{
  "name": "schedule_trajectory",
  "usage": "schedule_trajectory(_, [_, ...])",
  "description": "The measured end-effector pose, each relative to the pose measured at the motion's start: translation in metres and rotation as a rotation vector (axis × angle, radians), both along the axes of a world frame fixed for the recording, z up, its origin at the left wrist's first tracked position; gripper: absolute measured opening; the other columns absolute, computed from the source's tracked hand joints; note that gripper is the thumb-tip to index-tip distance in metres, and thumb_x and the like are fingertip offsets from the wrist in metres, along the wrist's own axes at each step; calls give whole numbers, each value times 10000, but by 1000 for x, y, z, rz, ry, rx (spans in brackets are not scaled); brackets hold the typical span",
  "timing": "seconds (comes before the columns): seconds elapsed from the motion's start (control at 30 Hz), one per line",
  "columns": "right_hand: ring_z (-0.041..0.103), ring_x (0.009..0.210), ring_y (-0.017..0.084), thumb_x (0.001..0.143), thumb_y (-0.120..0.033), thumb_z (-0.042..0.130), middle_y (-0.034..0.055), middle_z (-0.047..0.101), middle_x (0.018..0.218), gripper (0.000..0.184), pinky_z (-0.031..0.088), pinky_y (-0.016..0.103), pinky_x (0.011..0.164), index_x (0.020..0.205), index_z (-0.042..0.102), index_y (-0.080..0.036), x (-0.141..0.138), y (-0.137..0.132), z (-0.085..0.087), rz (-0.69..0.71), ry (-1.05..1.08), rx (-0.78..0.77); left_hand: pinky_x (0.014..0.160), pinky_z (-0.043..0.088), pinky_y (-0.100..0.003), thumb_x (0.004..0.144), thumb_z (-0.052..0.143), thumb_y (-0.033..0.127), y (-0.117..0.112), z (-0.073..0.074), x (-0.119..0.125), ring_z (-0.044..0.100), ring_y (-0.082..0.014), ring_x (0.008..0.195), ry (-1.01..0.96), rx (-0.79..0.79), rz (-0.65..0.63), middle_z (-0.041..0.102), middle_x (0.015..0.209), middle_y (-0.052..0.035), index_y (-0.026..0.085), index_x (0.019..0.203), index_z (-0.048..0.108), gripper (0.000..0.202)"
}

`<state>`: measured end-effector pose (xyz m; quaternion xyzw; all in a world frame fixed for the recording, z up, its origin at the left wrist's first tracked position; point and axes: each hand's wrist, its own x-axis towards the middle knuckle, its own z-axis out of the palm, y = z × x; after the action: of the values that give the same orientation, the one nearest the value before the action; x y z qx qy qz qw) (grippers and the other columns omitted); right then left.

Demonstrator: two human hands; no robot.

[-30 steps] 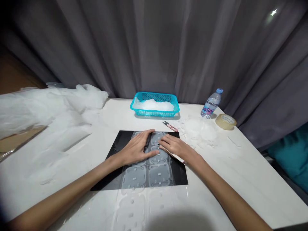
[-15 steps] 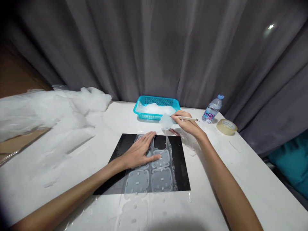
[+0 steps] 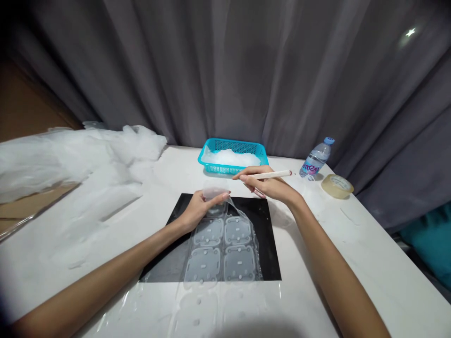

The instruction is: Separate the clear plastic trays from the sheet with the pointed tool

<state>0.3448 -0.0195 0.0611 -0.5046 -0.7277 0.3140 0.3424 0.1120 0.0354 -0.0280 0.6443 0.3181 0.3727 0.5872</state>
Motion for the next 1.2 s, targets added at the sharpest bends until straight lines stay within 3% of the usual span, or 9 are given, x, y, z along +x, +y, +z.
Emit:
schedule_trajectory(0.1, [637,784,197,1038,-447,521,59,708,884,366,493,308,702,968,771,-190,-4,3,-20,-88,-140,96,805,569,-350,780,846,522,1,1,-1,712,-239,888,-43,-67,40,799,1010,-104,159,1049,812,453])
schedule_trajectory(0.2, [650,898,213,1044,-442,534,64,711,979,327,494,335,835,969,742,-201,-19,4,-39,-2,-190,156,794,569,-337,744,868,511,0,3,-1,707,-225,867,-84,-98,55,789,994,-86,162,989,799,433])
schedule_trajectory(0.3, [636,895,200,1026,-445,584,44,696,988,276,480,322,838,987,710,-202,-30,4,-48,70,-147,163,763,533,-292,724,885,482,-1,5,0,672,-185,803,-107,-90,85,758,886,-41,159,917,769,394])
schedule_trajectory(0.53, [629,827,183,1008,-413,609,26,676,906,275,467,300,784,890,710,-186,-28,4,-47,77,-85,118,620,415,-230,696,906,435,2,3,-1,529,-118,641,-87,-42,139,605,678,45,163,759,674,363])
schedule_trajectory(0.63, [635,843,191,1006,-447,614,31,676,917,303,472,310,801,889,721,-189,-23,5,-48,111,-97,108,646,440,-237,651,929,429,3,3,-2,569,-137,679,-52,-27,100,663,736,24,163,799,718,371])
schedule_trajectory(0.77, [603,825,186,1025,-499,580,27,634,880,391,456,313,789,799,664,-191,-18,6,-51,135,-170,101,640,465,-263,718,868,474,1,6,-4,620,-171,678,29,-27,12,741,786,-35,149,868,802,364])
schedule_trajectory(1.0, [570,830,177,1065,-517,502,18,598,895,399,427,301,785,835,590,-204,-14,7,-57,196,-293,154,624,460,-254,743,840,464,1,4,-5,607,-156,643,60,3,21,732,741,-21,157,823,780,323])
schedule_trajectory(1.2, [559,816,172,1079,-444,495,26,612,923,303,431,295,773,918,592,-206,-8,5,-50,220,-314,195,588,430,-249,781,787,449,2,-5,0,543,-137,599,25,3,196,653,679,18,172,751,687,296])
